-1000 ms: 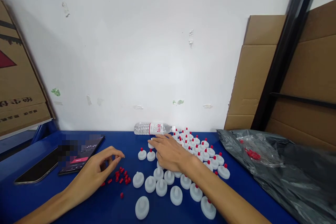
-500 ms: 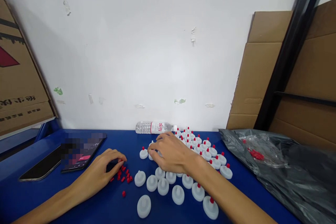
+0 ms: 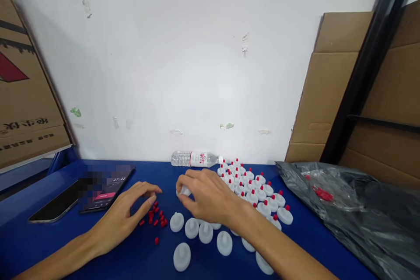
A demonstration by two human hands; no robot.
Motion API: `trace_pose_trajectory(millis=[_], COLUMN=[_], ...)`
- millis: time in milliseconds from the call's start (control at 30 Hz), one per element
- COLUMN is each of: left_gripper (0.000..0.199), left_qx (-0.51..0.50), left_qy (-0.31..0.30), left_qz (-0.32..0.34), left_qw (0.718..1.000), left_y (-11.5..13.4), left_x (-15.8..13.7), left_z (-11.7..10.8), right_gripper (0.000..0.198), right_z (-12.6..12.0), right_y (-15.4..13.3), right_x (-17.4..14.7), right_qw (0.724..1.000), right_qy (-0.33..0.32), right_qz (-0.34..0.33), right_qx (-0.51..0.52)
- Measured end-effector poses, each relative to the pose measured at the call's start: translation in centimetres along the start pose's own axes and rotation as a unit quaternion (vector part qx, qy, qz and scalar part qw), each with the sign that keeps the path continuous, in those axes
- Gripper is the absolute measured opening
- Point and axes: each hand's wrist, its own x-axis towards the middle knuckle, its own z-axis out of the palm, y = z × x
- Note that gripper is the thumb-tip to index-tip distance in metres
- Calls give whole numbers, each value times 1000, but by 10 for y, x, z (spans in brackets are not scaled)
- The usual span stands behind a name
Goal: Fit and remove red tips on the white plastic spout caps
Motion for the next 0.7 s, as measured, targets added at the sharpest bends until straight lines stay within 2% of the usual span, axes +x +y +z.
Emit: trace_pose_trajectory(millis=[167, 333, 433, 500, 567, 700], left_gripper=[19, 28, 33, 40, 45, 43], left_qx=[-17, -42, -75, -94, -99, -47], left_qy=[-49, -92, -104, -95, -65, 18], left_qz=[46, 98, 94, 68, 45, 33], left_qw=[998, 990, 987, 989, 992, 998], left_y=[13, 14, 14, 13, 10, 5], left_x=[-9, -13, -15, -15, -13, -3], left_z=[-2, -2, -5, -6, -6, -5], right_gripper=[26, 22, 24, 31, 30, 10], right_z=[7, 10, 8, 5, 1, -4], right_y=[-26, -42, -42, -37, -29, -6], right_x=[-2, -3, -3, -3, -1, 1], right_qw=[997, 994, 992, 990, 991, 999], right_qy=[-51, -74, -71, -59, -37, 12], right_qz=[-51, -80, -100, -122, -118, -13], right_qx=[25, 26, 42, 49, 49, 31])
